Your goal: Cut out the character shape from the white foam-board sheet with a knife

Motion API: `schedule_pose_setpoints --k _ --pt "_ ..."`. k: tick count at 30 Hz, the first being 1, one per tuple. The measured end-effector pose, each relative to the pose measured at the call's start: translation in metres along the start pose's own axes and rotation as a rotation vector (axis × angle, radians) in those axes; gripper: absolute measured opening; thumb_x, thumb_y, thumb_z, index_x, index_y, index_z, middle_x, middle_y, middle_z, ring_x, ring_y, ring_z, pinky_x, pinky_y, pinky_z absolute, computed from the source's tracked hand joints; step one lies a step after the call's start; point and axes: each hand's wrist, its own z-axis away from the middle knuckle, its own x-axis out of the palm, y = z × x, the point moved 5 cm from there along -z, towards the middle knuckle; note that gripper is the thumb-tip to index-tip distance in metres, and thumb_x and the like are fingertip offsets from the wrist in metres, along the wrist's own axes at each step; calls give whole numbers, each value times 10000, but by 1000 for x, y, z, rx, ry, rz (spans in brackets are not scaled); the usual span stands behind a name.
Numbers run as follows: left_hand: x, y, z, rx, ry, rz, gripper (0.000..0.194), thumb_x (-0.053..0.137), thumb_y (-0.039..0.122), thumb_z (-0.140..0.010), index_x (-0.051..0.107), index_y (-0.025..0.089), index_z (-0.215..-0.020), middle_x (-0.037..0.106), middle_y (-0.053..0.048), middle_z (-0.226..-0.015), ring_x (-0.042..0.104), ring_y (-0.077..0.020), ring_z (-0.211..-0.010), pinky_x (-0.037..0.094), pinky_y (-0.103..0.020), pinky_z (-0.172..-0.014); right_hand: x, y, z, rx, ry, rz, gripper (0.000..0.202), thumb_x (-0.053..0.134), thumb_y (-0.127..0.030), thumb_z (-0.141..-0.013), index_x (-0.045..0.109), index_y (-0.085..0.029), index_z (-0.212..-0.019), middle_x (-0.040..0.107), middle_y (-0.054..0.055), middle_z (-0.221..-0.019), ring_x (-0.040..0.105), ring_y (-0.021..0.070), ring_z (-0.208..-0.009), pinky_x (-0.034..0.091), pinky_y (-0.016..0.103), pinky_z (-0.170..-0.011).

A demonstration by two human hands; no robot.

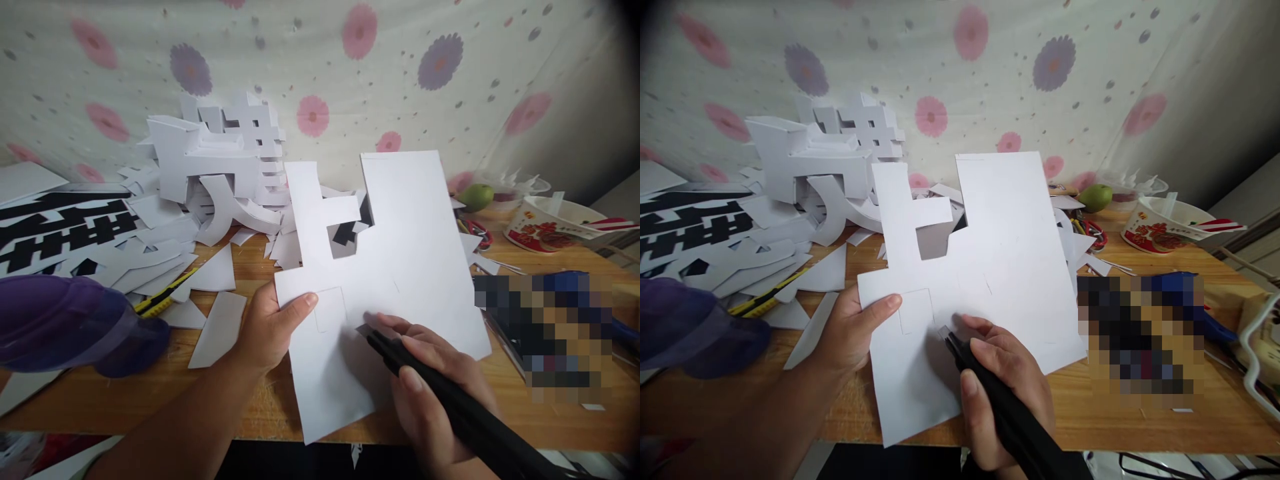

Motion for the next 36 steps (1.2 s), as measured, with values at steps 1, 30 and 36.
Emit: schedule_pose_setpoints --k 1,30,36 --pt "-2 -2 -1 -13 1 -2 239 804 349 -691 744 175 -844 758 -34 -780 664 -189 -671 502 -270 -611 -1 0 0 8 12 -21 255 593 -230 -868 627 -252 -1119 694 71 -1036 691 306 -1044 561 577 -891" --pt "-5 -1 -6 8 -110 -95 297 767 373 -750 733 210 -996 768 -71 -1016 693 -291 -946 538 -369 -791 9 -3 -35 344 -334 3 166 724 -356 -787 701 -277 -932 739 23 -807 696 179 -656 574 252 -564" --pt "-4 2 -6 35 -112 -104 263 777 367 -740 749 225 -961 774 -42 -966 694 -262 -913 538 -334 -774 15 -1 -33 357 -308 60 150 740 -318 -733 686 -241 -850 727 13 -748 672 159 -602 544 226 -520"
